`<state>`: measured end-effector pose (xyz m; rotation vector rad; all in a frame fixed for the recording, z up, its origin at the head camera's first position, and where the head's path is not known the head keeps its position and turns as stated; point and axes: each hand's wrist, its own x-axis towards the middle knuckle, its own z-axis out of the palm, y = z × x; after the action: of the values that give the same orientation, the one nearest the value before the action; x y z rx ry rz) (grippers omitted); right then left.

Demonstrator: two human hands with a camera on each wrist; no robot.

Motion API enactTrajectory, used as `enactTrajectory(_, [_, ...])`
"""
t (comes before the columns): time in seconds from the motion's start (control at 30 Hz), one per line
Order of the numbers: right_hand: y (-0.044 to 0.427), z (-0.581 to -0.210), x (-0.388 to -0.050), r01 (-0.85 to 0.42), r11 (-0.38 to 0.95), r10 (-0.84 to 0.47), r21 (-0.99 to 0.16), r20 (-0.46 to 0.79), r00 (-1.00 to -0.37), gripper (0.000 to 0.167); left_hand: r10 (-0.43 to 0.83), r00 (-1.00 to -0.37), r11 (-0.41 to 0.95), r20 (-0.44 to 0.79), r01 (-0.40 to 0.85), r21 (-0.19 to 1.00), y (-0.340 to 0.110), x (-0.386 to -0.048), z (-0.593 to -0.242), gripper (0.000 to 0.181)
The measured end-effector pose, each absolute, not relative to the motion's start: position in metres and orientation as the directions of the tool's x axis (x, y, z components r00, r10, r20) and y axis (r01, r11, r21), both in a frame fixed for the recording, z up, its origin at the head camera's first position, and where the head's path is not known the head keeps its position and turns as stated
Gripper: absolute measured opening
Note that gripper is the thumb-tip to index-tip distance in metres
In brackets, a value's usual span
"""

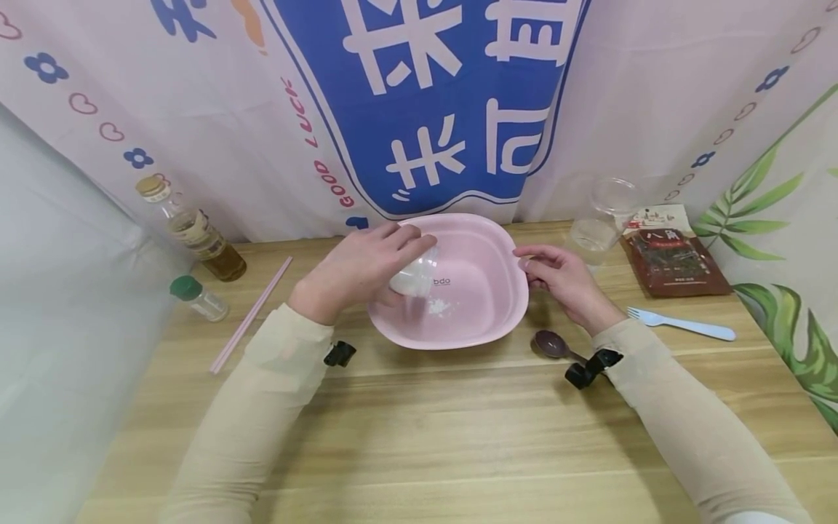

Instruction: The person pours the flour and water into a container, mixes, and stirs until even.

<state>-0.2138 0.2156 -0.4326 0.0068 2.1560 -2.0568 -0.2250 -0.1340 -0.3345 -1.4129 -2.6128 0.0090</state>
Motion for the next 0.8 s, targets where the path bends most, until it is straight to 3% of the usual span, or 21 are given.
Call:
enactTrajectory(0.4, [0.2156, -0.4300, -0.2125, 0.117, 0.057, -0.116, -0.991, -0.123, -0.986, 0.039, 0.828, -0.552, 0.560, 0.098, 0.818, -0.128, -0.1335, -0.2245, -0.3357, 0.091])
enactTrajectory(0.8, [0.2172, -0.4334, -0.2136, 0.118, 0.071, -0.102, -0.990, -0.125, -0.987, 0.026, 0.814, -0.569, 0.576, 0.120, 0.816, -0.038, -0.1376, -0.2272, -0.3385, 0.093])
